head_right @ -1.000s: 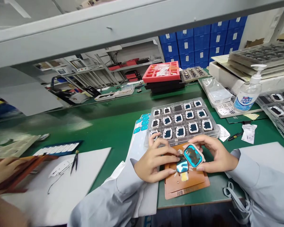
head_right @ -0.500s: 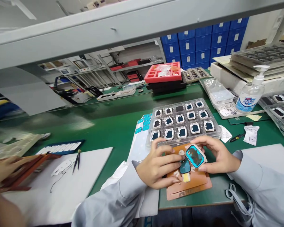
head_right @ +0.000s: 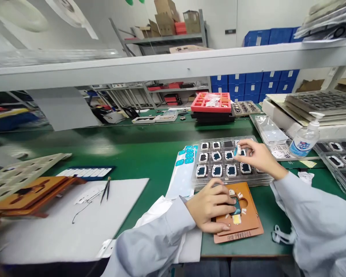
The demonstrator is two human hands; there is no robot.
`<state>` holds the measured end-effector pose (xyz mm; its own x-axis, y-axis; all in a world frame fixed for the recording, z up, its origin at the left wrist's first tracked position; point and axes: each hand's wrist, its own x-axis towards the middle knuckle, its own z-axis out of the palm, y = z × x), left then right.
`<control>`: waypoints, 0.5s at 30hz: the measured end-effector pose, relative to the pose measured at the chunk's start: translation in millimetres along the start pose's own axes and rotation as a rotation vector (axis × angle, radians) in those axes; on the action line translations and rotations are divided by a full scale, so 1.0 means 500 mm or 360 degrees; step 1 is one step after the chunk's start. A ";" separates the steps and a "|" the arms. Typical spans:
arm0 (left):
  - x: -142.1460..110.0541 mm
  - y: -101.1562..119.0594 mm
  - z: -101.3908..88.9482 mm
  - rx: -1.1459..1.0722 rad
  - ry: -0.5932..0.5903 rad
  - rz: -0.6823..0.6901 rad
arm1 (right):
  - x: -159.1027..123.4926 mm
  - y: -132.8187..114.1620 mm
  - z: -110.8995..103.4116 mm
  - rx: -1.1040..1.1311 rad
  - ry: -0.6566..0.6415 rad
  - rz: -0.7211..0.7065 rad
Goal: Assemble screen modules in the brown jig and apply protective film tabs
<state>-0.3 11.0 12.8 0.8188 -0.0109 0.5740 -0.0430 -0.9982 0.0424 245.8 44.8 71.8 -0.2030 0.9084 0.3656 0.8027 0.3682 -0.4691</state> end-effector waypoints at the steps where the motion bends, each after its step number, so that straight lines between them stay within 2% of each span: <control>1: -0.003 -0.002 0.004 0.0012 -0.0017 -0.0011 | 0.035 -0.004 0.000 -0.0080 -0.0027 -0.0002; 4: -0.010 -0.006 0.009 0.0021 -0.0036 -0.0042 | 0.125 -0.004 0.016 -0.0378 -0.0122 0.0003; 7: -0.012 -0.007 0.007 0.0008 -0.0006 -0.0047 | 0.179 0.010 0.040 -0.0624 -0.0269 -0.0005; 12: -0.009 -0.006 0.003 0.0010 -0.0002 -0.0035 | 0.213 0.025 0.058 -0.0763 -0.0518 -0.0145; 15: -0.007 -0.005 0.002 0.0004 0.0001 -0.0034 | 0.220 0.011 0.068 -0.0762 -0.0561 -0.0258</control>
<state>-2.4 13.3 10.1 0.8193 0.0103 0.5733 -0.0240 -0.9983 0.0523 208.8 153.6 82.0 -0.4509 0.8894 0.0758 0.8923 0.4512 0.0132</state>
